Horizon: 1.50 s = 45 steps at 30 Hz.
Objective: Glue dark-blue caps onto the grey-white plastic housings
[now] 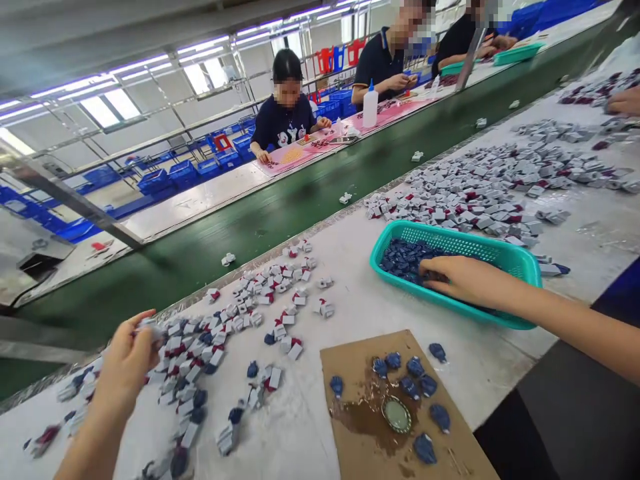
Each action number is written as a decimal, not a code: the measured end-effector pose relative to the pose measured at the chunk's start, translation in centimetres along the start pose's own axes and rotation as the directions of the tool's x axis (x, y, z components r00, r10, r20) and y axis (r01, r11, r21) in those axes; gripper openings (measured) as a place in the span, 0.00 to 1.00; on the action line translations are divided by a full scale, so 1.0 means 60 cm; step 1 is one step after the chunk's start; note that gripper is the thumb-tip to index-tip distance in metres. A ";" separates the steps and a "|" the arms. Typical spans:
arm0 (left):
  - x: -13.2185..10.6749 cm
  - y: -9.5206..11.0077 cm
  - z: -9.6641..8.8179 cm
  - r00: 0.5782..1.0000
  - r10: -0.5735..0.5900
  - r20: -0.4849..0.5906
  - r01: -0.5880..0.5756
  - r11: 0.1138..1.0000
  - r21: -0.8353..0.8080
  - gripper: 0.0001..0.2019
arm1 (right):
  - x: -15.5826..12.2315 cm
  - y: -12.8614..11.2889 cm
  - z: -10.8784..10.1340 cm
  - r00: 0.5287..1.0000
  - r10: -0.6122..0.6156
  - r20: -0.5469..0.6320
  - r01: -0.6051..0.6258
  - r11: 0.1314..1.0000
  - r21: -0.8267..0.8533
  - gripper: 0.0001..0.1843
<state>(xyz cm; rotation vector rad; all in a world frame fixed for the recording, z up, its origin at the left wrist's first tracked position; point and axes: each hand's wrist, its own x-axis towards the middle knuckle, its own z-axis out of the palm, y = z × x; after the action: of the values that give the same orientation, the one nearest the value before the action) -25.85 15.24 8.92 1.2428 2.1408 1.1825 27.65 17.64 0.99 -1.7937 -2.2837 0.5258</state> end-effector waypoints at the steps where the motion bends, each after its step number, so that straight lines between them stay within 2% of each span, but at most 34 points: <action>1: -0.030 0.002 0.007 0.999 -0.021 0.034 0.024 0.996 -0.080 0.21 | 0.000 0.000 0.000 1.000 -0.009 0.000 0.009 1.000 -0.013 0.14; 5: -0.141 0.006 0.044 0.992 -0.053 0.118 0.088 0.945 -0.315 0.33 | -0.003 -0.011 -0.001 0.999 -0.034 -0.021 0.033 0.999 -0.041 0.14; 9: -0.235 0.004 0.078 0.966 -0.114 0.233 0.200 0.899 -0.390 0.37 | -0.004 -0.022 -0.009 0.997 -0.039 -0.069 0.039 0.999 -0.006 0.11; 13: -0.304 0.004 0.096 0.940 -0.179 0.290 0.304 0.824 -0.477 0.36 | -0.020 -0.038 -0.031 0.990 -0.026 -0.135 0.041 0.994 0.106 0.15; 16: -0.339 0.007 0.106 0.927 -0.211 0.311 0.360 0.739 -0.570 0.30 | -0.057 -0.075 -0.031 0.991 -0.038 -0.125 0.061 0.980 0.189 0.23; 18: -0.358 0.008 0.116 0.903 -0.233 0.360 0.416 0.676 -0.608 0.26 | -0.092 -0.111 -0.012 0.988 -0.141 -0.068 0.153 0.960 0.236 0.22; 21: -0.385 0.012 0.136 0.846 -0.304 0.438 0.532 0.545 -0.648 0.23 | -0.143 -0.164 0.042 0.909 -0.417 -0.009 0.407 0.883 0.235 0.14; 24: -0.407 0.018 0.154 0.777 -0.333 0.534 0.629 0.425 -0.651 0.24 | -0.167 -0.197 0.101 0.839 -0.544 -0.030 0.544 0.839 0.007 0.12; 26: -0.414 0.022 0.161 0.744 -0.311 0.591 0.666 0.400 -0.629 0.23 | -0.167 -0.206 0.128 0.809 -0.586 -0.047 0.578 0.808 -0.116 0.10; 30: -0.411 0.025 0.162 0.728 -0.301 0.616 0.684 0.383 -0.621 0.21 | -0.155 -0.209 0.146 0.775 -0.628 -0.071 0.616 0.776 -0.134 0.12; 34: -0.405 0.023 0.156 0.739 -0.255 0.624 0.670 0.380 -0.638 0.18 | -0.150 -0.207 0.142 0.793 -0.609 0.022 0.609 0.793 -0.009 0.10; 37: -0.405 0.022 0.153 0.738 -0.201 0.644 0.665 0.381 -0.642 0.17 | -0.146 -0.203 0.140 0.830 -0.550 0.092 0.546 0.835 0.072 0.09; 39: -0.407 0.022 0.152 0.740 -0.183 0.647 0.660 0.383 -0.646 0.16 | -0.141 -0.202 0.137 0.837 -0.531 0.132 0.520 0.847 0.111 0.09; 42: -0.409 0.024 0.152 0.755 -0.161 0.636 0.639 0.399 -0.657 0.16 | -0.135 -0.211 0.120 0.839 -0.528 0.128 0.503 0.844 0.188 0.07; 45: -0.411 0.022 0.152 0.789 -0.112 0.604 0.588 0.421 -0.691 0.14 | -0.137 -0.238 0.082 0.892 -0.444 0.083 0.372 0.827 0.421 0.08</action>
<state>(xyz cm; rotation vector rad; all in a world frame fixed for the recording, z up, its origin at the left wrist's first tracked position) -5.99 -1.00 3.05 0.4472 1.0387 1.2873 15.10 5.98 2.60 -1.0607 -2.3592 1.0081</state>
